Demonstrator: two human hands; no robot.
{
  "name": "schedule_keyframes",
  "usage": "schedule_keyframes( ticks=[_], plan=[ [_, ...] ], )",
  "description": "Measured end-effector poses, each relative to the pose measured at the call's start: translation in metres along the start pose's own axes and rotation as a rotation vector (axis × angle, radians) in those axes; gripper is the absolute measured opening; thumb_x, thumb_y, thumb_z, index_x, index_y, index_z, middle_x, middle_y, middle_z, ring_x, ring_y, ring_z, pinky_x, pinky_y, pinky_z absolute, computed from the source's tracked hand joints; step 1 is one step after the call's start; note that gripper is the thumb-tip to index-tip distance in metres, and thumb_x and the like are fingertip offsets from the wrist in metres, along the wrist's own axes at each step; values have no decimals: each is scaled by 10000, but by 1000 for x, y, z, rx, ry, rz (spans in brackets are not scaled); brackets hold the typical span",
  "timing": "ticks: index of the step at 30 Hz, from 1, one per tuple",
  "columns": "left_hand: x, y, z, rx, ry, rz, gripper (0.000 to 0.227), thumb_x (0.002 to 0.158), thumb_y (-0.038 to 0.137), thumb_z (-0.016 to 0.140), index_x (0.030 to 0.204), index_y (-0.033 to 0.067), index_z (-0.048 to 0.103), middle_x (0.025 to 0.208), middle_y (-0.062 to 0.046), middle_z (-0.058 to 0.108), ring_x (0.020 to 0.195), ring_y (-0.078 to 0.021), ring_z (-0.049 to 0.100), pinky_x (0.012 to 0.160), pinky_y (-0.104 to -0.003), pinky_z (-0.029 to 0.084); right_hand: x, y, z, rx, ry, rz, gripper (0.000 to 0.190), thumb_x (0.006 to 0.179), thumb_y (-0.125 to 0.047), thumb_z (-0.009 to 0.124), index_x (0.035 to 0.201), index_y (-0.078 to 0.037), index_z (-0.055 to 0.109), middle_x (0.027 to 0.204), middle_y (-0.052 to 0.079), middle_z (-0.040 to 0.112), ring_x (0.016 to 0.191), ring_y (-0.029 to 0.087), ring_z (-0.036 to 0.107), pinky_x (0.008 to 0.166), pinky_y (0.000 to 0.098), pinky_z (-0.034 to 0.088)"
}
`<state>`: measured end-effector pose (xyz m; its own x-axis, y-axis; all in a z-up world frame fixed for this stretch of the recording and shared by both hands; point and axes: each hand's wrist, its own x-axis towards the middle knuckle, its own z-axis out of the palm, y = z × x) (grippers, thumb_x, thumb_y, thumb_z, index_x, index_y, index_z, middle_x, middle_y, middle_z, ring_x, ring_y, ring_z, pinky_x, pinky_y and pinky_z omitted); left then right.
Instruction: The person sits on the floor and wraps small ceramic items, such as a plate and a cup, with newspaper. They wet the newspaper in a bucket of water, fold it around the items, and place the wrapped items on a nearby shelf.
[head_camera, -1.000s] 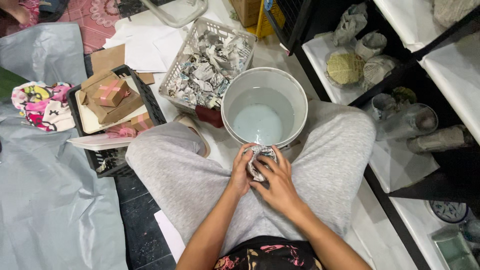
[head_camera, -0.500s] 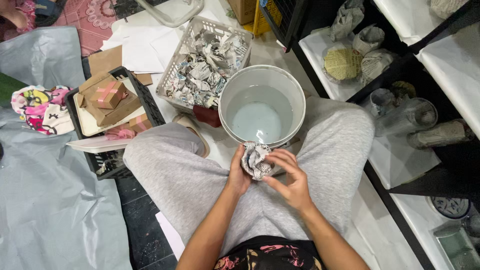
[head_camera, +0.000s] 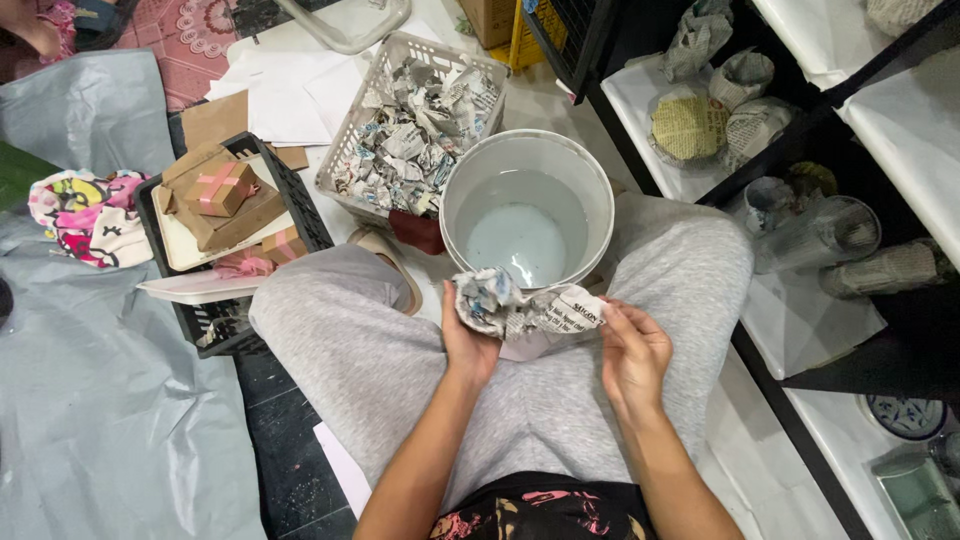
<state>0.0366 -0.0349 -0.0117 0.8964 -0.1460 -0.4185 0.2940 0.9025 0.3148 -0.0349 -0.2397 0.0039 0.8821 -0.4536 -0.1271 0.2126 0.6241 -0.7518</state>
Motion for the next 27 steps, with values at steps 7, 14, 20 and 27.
schedule_keyframes(
  ticks=[7,14,20,27],
  plan=[
    [1,27,13,-162,95,114,672,938,655,473,1340,132,600,1318,-75,641,1239,-291,591,1096,-483,460,-5,4,17,-461,-49,-58,230,872,115,728,1057,10,641,897,32,643,794,81,618,714,203,523],
    [-8,31,20,-172,117,72,695,939,668,457,1349,124,593,1331,-92,628,1249,-307,582,1095,-492,457,-11,-1,36,-948,-138,-46,184,870,53,742,1032,-9,679,840,16,631,746,68,612,646,216,530],
    [-3,19,7,-27,57,64,702,942,635,459,1354,81,585,1348,-122,625,1266,-309,578,1089,-472,459,-9,-20,56,-1170,-140,17,326,805,14,724,1100,-37,595,888,40,649,798,121,664,680,265,573],
    [5,-2,-12,188,-87,75,488,1042,454,513,1288,37,579,1269,-129,646,1200,-256,622,1056,-406,504,-9,-50,78,-1198,-307,-965,192,881,-42,751,1049,-41,657,1118,92,655,1158,240,606,1077,430,482]
  ],
)
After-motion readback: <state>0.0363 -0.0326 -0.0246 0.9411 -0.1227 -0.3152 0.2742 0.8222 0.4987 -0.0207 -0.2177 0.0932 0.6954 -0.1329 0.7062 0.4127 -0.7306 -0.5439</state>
